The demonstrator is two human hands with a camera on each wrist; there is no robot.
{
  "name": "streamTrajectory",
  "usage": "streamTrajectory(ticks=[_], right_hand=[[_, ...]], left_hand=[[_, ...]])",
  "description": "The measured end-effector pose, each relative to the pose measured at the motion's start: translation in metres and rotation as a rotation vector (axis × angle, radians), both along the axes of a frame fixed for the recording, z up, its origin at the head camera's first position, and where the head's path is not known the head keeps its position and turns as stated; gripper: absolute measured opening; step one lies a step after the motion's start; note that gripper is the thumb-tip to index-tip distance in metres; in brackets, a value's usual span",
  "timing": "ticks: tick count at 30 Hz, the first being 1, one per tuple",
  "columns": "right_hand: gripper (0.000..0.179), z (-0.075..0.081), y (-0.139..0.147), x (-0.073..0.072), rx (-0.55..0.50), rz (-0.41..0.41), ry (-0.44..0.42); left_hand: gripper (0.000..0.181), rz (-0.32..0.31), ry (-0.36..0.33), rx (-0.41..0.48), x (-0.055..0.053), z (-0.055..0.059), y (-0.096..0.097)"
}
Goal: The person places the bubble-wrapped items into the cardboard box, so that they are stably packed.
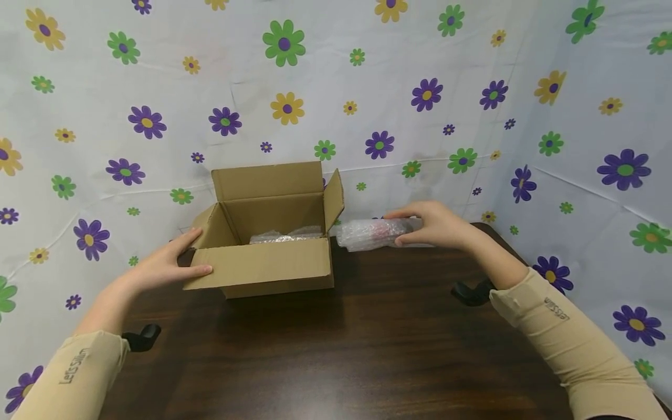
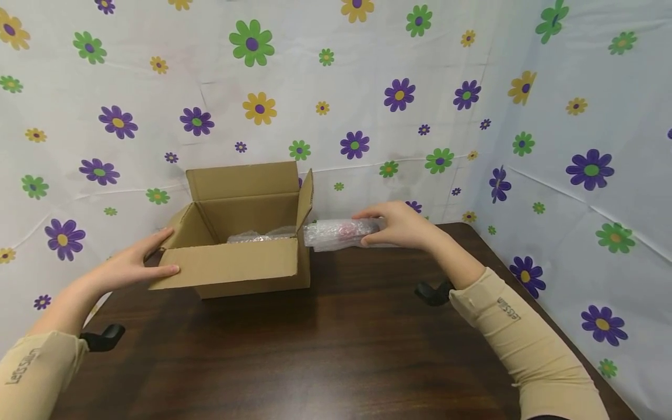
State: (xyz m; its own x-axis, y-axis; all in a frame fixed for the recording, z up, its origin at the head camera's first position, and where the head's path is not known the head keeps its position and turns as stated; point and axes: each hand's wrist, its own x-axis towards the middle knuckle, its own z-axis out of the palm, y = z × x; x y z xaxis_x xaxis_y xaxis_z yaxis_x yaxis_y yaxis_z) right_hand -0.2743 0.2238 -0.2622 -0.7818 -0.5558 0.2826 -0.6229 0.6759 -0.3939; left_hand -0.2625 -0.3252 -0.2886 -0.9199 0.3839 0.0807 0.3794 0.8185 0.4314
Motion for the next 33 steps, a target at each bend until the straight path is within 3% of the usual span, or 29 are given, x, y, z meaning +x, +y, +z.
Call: streamTrajectory(ticks=[14, 21, 33], right_hand=[[0.051, 0.023, -0.018, 0.011, 0.011, 0.117, 0.057], [0.050, 0.038, -0.033, 0.016, 0.045, 0.137, 0.072], [0.050, 0.067, -0.066, 0.007, 0.068, 0.178, 0.105]], left_hand=[[0.097, -0.006, 0.012, 0.007, 0.001, -0.001, 0.001], [0.097, 0.002, 0.004, 0.005, 0.002, -0.001, 0.000], [0.098, 0.012, 0.006, -0.004, 0.003, -0.001, 0.001]])
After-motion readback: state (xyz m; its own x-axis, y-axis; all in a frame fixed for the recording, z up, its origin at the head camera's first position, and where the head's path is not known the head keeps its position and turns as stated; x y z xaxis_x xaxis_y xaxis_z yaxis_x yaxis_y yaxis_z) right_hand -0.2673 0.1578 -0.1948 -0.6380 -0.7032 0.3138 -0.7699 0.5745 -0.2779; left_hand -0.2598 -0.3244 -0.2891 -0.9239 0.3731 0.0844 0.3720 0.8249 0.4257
